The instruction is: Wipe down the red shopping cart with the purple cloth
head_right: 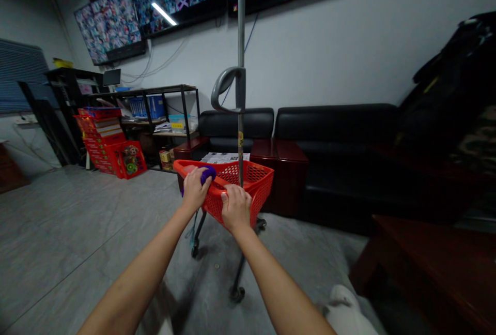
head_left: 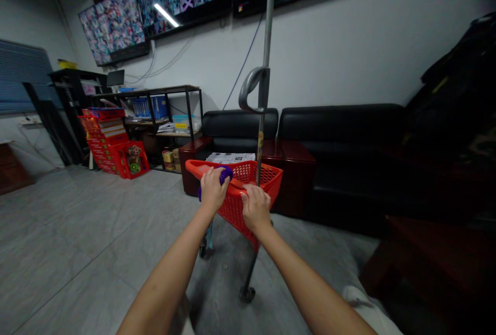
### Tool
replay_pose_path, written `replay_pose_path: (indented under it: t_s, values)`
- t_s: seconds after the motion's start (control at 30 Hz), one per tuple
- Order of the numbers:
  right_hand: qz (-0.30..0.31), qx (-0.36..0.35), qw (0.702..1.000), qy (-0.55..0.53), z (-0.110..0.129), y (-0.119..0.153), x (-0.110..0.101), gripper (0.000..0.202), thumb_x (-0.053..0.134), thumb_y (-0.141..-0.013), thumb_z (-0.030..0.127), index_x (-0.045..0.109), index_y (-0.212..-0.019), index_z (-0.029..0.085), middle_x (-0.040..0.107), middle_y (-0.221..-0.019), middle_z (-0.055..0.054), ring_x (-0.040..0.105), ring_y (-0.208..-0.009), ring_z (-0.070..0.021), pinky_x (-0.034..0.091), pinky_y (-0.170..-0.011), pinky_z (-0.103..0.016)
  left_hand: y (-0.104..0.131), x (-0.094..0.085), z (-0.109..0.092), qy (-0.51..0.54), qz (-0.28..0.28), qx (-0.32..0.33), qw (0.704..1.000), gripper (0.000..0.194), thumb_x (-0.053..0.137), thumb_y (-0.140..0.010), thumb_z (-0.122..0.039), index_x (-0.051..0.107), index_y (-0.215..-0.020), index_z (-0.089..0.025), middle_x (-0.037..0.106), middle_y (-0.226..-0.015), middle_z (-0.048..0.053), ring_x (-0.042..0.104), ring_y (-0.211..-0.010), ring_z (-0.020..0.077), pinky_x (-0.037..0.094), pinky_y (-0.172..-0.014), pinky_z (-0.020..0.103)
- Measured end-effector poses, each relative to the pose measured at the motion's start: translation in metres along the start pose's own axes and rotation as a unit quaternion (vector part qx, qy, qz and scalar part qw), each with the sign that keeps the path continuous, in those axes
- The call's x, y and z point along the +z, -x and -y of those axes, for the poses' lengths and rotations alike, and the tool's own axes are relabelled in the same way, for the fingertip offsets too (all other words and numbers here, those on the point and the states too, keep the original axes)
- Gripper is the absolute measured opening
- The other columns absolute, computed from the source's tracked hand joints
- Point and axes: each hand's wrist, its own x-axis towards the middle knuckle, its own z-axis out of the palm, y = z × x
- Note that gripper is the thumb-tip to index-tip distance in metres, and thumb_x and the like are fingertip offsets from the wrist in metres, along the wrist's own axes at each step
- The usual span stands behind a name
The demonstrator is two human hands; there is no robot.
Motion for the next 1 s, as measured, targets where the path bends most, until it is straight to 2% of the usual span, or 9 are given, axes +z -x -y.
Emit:
replay_pose_path:
  t_s: [0.13, 0.23, 0.4, 0.5, 0.67, 0.73, 0.8, 0.9, 1.0]
  values:
    - [-0.015, 0.004, 1.000, 0.003, 0.001, 0.002, 0.005, 0.040, 0.027, -0.101, 0.038, 0.057, -0.118, 0.019, 0.064, -0.118, -0.011, 0.051, -0.114, -0.0223, 0.031, -0.098, -0.036, 0.020, 0.006, -0.013, 0.033, 0.011, 0.042, 0.998, 0.035, 0.047, -0.095, -0.037, 0.055, -0.127, -0.023, 0.061, -0.131, 0.008, 0.044, -0.135, 0.0235, 0.029, -0.114, 0.046]
    - [-0.014, 0.013, 1.000, -0.016, 0.001, 0.004, 0.004, 0.041, 0.025, -0.102, 0.040, 0.055, -0.121, 0.019, 0.063, -0.120, -0.010, 0.050, -0.117, -0.0211, 0.030, -0.098, -0.035, 0.021, 0.007, -0.013, 0.034, 0.033, 0.056, 0.997, 0.037, 0.047, -0.095, -0.037, 0.054, -0.129, -0.024, 0.061, -0.133, 0.007, 0.043, -0.136, 0.0225, 0.028, -0.114, 0.045]
    - [-0.002, 0.034, 0.999, -0.019, 0.013, 0.005, 0.000, 0.039, 0.026, -0.102, 0.037, 0.054, -0.124, 0.021, 0.062, -0.126, -0.010, 0.049, -0.120, -0.0209, 0.029, -0.096, -0.036, 0.000, 0.002, 0.009, 0.013, 0.056, 0.030, 0.998, 0.035, 0.045, -0.096, -0.036, 0.055, -0.127, -0.027, 0.059, -0.136, 0.004, 0.039, -0.139, 0.0220, 0.021, -0.117, 0.049]
    - [0.016, 0.006, 1.000, -0.002, 0.019, 0.007, -0.001, 0.038, 0.030, -0.101, 0.034, 0.054, -0.127, 0.022, 0.061, -0.129, -0.009, 0.050, -0.120, -0.0209, 0.029, -0.096, -0.037, -0.011, -0.005, 0.024, 0.017, 0.082, 0.033, 0.996, 0.036, 0.046, -0.095, -0.035, 0.055, -0.129, -0.026, 0.059, -0.137, 0.005, 0.042, -0.137, 0.0216, 0.025, -0.116, 0.047]
    - [-0.032, 0.014, 0.999, 0.013, -0.002, 0.011, 0.010, 0.044, 0.035, -0.099, 0.042, 0.046, -0.137, 0.022, 0.055, -0.135, -0.013, 0.046, -0.124, -0.0252, 0.030, -0.100, -0.043, -0.016, -0.014, 0.038, 0.040, 0.072, 0.028, 0.996, 0.035, 0.049, -0.092, -0.031, 0.058, -0.125, -0.022, 0.061, -0.132, 0.006, 0.051, -0.128, 0.0208, 0.035, -0.111, 0.042]
    - [-0.046, 0.053, 0.997, 0.023, -0.018, 0.012, 0.023, 0.053, 0.032, -0.098, 0.048, 0.039, -0.142, 0.019, 0.050, -0.140, -0.017, 0.044, -0.127, -0.0281, 0.033, -0.098, -0.045, -0.007, -0.015, 0.034, 0.038, 0.039, 0.011, 0.998, 0.033, 0.047, -0.093, -0.029, 0.058, -0.124, -0.022, 0.062, -0.130, 0.007, 0.053, -0.125, 0.0209, 0.038, -0.108, 0.040]
    - [-0.015, 0.053, 0.998, 0.030, -0.033, 0.013, 0.037, 0.056, 0.026, -0.099, 0.050, 0.038, -0.143, 0.017, 0.050, -0.140, -0.018, 0.045, -0.127, -0.0285, 0.035, -0.097, -0.046, 0.010, -0.014, 0.023, 0.029, 0.010, -0.001, 1.000, 0.034, 0.046, -0.094, -0.030, 0.058, -0.124, -0.023, 0.062, -0.131, 0.007, 0.051, -0.127, 0.0219, 0.039, -0.107, 0.041]
    - [0.032, 0.020, 0.999, 0.036, -0.044, 0.013, 0.049, 0.055, 0.022, -0.100, 0.048, 0.043, -0.140, 0.016, 0.054, -0.137, -0.018, 0.045, -0.129, -0.0265, 0.033, -0.100, -0.045, 0.036, -0.011, 0.004, 0.006, 0.008, 0.038, 0.999, 0.036, 0.049, -0.093, -0.032, 0.055, -0.128, -0.026, 0.059, -0.135, 0.006, 0.041, -0.136, 0.0235, 0.032, -0.111, 0.044]
    - [0.045, 0.017, 0.998, 0.046, -0.043, 0.010, 0.045, 0.052, 0.027, -0.100, 0.048, 0.048, -0.134, 0.015, 0.056, -0.135, -0.018, 0.046, -0.128, -0.0263, 0.032, -0.100, -0.045, 0.042, -0.011, -0.005, -0.014, 0.028, 0.068, 0.997, 0.036, 0.052, -0.092, -0.034, 0.055, -0.128, -0.029, 0.057, -0.138, 0.004, 0.036, -0.140, 0.0237, 0.028, -0.112, 0.046]
